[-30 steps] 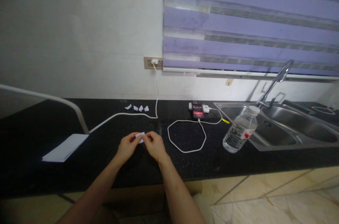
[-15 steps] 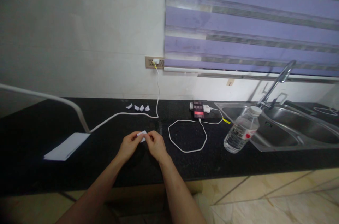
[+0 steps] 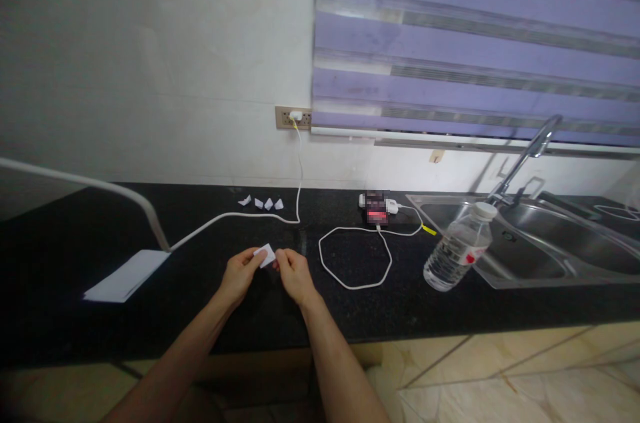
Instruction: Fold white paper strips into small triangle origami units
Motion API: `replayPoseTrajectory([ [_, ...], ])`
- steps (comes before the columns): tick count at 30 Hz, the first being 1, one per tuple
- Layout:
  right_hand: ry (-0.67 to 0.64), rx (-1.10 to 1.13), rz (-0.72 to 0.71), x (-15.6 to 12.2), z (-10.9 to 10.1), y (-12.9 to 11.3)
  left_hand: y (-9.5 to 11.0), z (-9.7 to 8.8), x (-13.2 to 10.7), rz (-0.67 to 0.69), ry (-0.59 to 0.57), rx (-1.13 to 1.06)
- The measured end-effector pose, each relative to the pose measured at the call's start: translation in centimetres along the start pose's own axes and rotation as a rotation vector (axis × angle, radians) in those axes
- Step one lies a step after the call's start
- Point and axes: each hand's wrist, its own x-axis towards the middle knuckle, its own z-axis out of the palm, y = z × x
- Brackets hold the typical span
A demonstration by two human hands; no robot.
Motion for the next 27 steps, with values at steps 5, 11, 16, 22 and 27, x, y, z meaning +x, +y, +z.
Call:
replayPoseTrajectory([
  [5,0.033,-0.041,-0.064,-0.04,0.07,-0.2,-0.06,0.1,0.11,0.01,0.008,0.008],
  [11,-0.012,0.011,-0.026,0.06,-0.09,-0.12,-0.52,-0.07,0.2,0.031,0.008,0.015],
  [16,0.065,-0.01,-0.043,0.03,0.01,-0.01,-0.4,0.0,0.09,0.062,-0.018,0.12],
  [22,0.105,-0.036,-0.043,0.08,-0.08,0.25,0.15,0.02,-0.04,0.055,0.053,0.154],
  [27,0.109,0.0,-0.01,0.01,-0.24,-0.13,-0.01,-0.23,0.05,0.046,0.048,0.111],
])
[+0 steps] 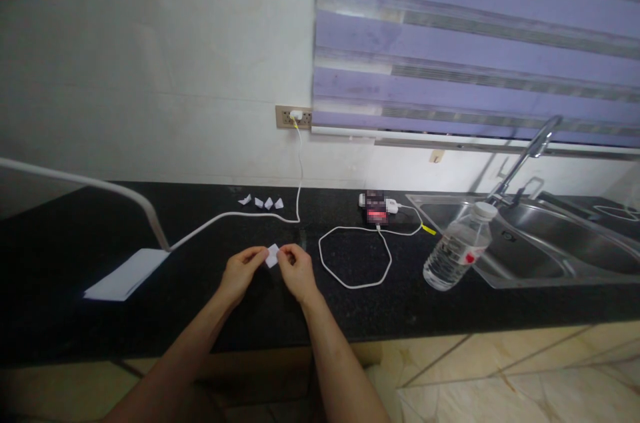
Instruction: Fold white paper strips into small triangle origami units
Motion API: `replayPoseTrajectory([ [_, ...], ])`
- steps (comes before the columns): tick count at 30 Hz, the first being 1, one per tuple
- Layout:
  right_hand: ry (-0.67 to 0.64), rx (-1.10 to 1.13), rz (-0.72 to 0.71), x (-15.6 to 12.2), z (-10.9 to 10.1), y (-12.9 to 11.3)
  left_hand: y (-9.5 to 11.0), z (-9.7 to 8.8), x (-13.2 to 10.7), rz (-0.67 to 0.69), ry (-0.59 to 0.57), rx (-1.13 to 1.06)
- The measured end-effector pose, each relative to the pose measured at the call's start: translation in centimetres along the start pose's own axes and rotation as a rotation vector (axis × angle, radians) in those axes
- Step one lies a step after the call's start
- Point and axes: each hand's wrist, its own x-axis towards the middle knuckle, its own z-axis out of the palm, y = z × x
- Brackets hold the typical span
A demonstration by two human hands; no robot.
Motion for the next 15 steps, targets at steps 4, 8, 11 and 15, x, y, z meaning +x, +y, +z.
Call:
replayPoseTrajectory([
  [4,-0.028,0.057,0.013,0.11,-0.01,-0.25,-0.32,0.12,0.02,-0.021,-0.05,-0.068],
  [8,-0.015,0.09,0.045,0.32,0.13,-0.06,-0.29,0.39,-0.05,-0.06,-0.11,-0.189],
  [11,0.002,0.092,0.053,0.41,0.13,0.24,-0.07,0.45,-0.09,-0.071,-0.103,-0.184],
  [15,0.024,0.066,0.04,0.43,-0.05,0.61,0.11,0.22,-0.03,-0.036,-0.066,-0.048],
])
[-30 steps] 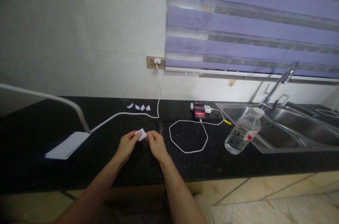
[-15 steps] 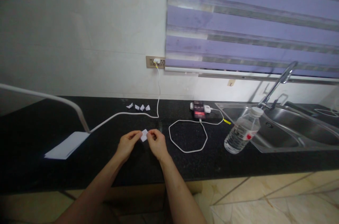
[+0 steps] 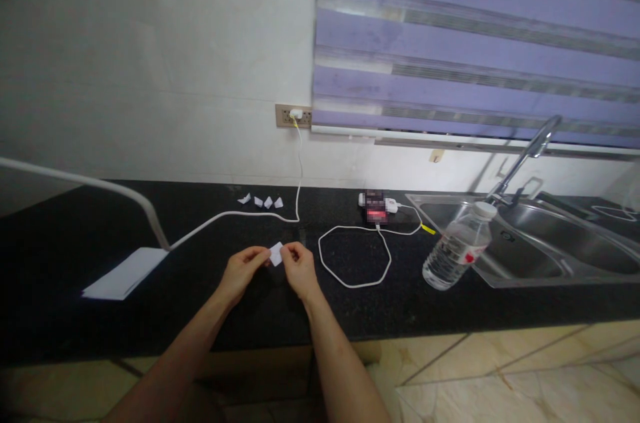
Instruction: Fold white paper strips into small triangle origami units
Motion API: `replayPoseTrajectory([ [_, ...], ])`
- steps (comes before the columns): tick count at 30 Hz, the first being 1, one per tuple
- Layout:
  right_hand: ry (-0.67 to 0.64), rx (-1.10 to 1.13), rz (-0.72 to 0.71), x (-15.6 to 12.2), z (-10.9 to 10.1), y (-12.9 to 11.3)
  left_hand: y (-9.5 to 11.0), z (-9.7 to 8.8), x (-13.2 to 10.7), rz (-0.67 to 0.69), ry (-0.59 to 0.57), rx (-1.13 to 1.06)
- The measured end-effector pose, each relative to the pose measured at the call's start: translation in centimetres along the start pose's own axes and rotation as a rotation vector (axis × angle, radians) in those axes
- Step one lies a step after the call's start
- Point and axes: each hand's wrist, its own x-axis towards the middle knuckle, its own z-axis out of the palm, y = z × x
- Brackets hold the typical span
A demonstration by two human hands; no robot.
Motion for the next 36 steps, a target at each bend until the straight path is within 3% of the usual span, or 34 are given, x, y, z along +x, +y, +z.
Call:
replayPoseTrajectory([
  [8,-0.019,-0.023,0.013,-0.3,-0.02,-0.25,-0.14,-0.42,0.1,0.028,-0.014,0.035],
  [14,-0.114,-0.065,-0.014,-0.48,-0.06,-0.34,0.26,-0.07,-0.11,0.064,-0.039,0.129],
  [20,-0.151,-0.041,-0.034,-0.35,-0.02,0.08,0.24,-0.23,0.01,0.015,0.033,0.048],
  [24,-0.057,-0.042,-0.164,-0.42,0.1,0.43,0.22,-0.14,0.15,-0.04,0.09,-0.046],
  [28,-0.06,-0.107,-0.293,-0.67,0.22,0.1,0.02,-0.09,0.22,-0.055,0.086,-0.139],
  [36,-0.061,-0.155,-0.335,-0.54,0.15,-0.22,0.16,-0.2,0.04,0.023,-0.003,-0.027],
])
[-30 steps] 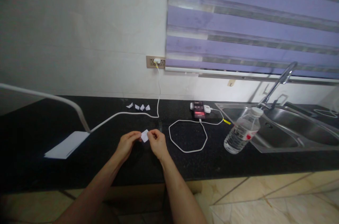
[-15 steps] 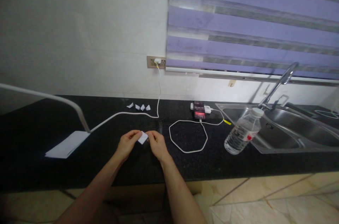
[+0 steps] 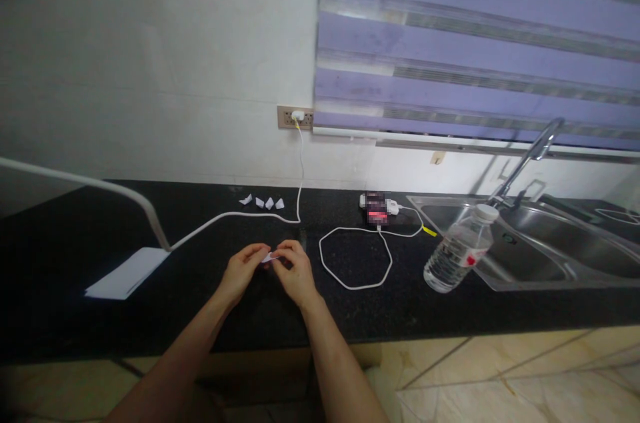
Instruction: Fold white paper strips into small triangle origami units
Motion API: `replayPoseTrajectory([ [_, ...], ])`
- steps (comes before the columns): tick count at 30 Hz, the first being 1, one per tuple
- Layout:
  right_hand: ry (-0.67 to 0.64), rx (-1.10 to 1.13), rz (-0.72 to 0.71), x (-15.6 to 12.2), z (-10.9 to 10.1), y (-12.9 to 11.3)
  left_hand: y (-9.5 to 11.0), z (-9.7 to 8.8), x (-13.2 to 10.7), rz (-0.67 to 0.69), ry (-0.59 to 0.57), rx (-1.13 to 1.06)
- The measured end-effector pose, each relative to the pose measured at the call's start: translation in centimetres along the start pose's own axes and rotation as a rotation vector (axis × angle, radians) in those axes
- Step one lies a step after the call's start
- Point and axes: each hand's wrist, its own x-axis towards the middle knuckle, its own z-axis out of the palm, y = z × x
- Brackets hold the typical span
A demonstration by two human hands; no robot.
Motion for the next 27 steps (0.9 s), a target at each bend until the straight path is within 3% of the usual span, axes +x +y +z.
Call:
replayPoseTrajectory([
  [4,0.039,-0.008,0.071,0.05,-0.06,0.15,-0.16,-0.12,0.05,0.067,-0.072,0.089],
  [13,0.055,0.1,0.237,0.11,0.06,0.27,-0.66,0.06,0.1,0.014,-0.123,0.115],
  [27,0.03,0.051,0.15,0.2,-0.23,0.16,0.19,-0.02,-0.36,0.02,-0.164,0.252],
])
